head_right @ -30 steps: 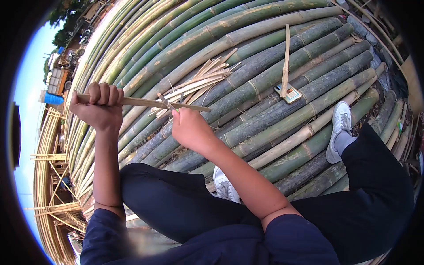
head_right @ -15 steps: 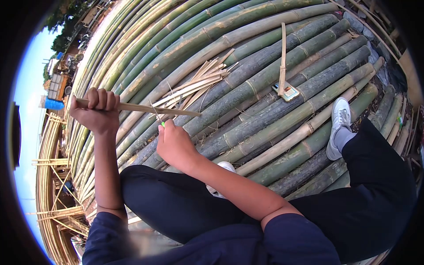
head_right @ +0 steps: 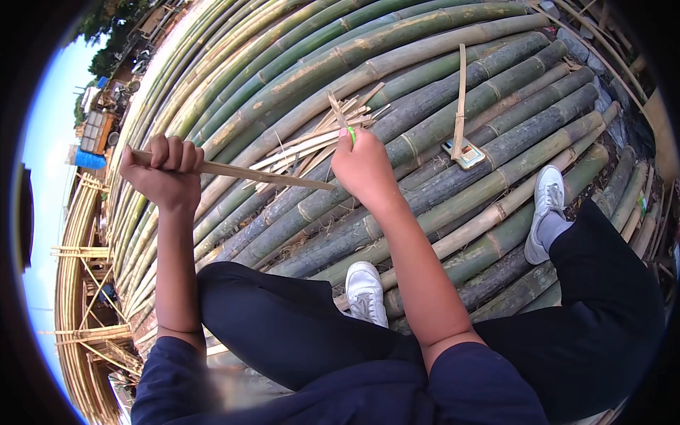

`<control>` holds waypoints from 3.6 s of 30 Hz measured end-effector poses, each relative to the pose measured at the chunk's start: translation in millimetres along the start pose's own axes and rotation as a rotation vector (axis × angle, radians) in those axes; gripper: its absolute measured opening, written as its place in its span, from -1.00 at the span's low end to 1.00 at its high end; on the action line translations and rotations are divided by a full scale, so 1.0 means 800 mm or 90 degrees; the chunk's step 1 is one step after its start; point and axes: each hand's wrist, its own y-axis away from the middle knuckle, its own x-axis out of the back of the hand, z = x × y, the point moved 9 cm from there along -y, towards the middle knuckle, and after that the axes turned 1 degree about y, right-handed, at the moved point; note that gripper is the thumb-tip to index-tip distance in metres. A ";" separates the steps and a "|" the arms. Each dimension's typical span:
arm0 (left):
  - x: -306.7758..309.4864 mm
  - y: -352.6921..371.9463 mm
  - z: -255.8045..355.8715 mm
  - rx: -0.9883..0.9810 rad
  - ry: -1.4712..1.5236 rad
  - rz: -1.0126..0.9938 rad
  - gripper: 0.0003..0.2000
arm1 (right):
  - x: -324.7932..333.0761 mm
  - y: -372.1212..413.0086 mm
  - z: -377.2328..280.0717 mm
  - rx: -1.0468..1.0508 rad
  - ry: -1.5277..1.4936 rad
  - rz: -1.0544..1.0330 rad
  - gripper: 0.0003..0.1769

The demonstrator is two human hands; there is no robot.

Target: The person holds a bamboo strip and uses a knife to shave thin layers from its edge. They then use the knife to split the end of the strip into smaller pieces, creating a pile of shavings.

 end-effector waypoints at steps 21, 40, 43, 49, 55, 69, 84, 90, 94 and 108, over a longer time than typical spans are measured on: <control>-0.036 0.001 -0.103 0.073 -0.083 -0.188 -0.49 | -0.086 0.011 0.036 -0.017 0.056 -0.189 -0.52; -0.008 -0.010 -0.110 0.066 -0.049 0.007 -0.54 | -0.121 0.035 0.030 0.088 0.085 -0.114 -0.59; -0.004 -0.015 -0.106 0.066 -0.026 0.014 -0.55 | -0.154 0.029 0.089 0.117 0.090 -0.060 -0.61; 0.023 -0.024 -0.101 0.058 -0.029 0.074 -0.50 | -0.132 0.028 0.054 0.110 0.109 -0.065 -0.67; 0.017 -0.019 -0.096 0.036 -0.059 0.092 -0.51 | -0.161 0.018 0.100 0.081 0.052 -0.060 -0.64; 0.006 -0.004 -0.096 0.052 -0.110 0.085 -0.59 | -0.185 0.027 0.154 0.012 0.186 -0.137 -0.61; 0.035 -0.012 -0.083 0.042 -0.051 0.100 -0.52 | -0.162 0.026 0.074 -0.014 0.061 -0.119 -0.54; 0.041 -0.001 -0.137 0.094 -0.007 0.069 -0.53 | -0.134 0.045 0.009 0.061 0.085 -0.151 -0.57; 0.018 0.003 -0.129 0.074 0.007 0.031 -0.55 | -0.126 0.063 -0.020 0.140 0.133 -0.060 -0.68; 0.033 -0.017 -0.102 0.025 -0.005 0.041 -0.52 | -0.150 0.057 0.017 0.125 0.135 -0.078 -0.71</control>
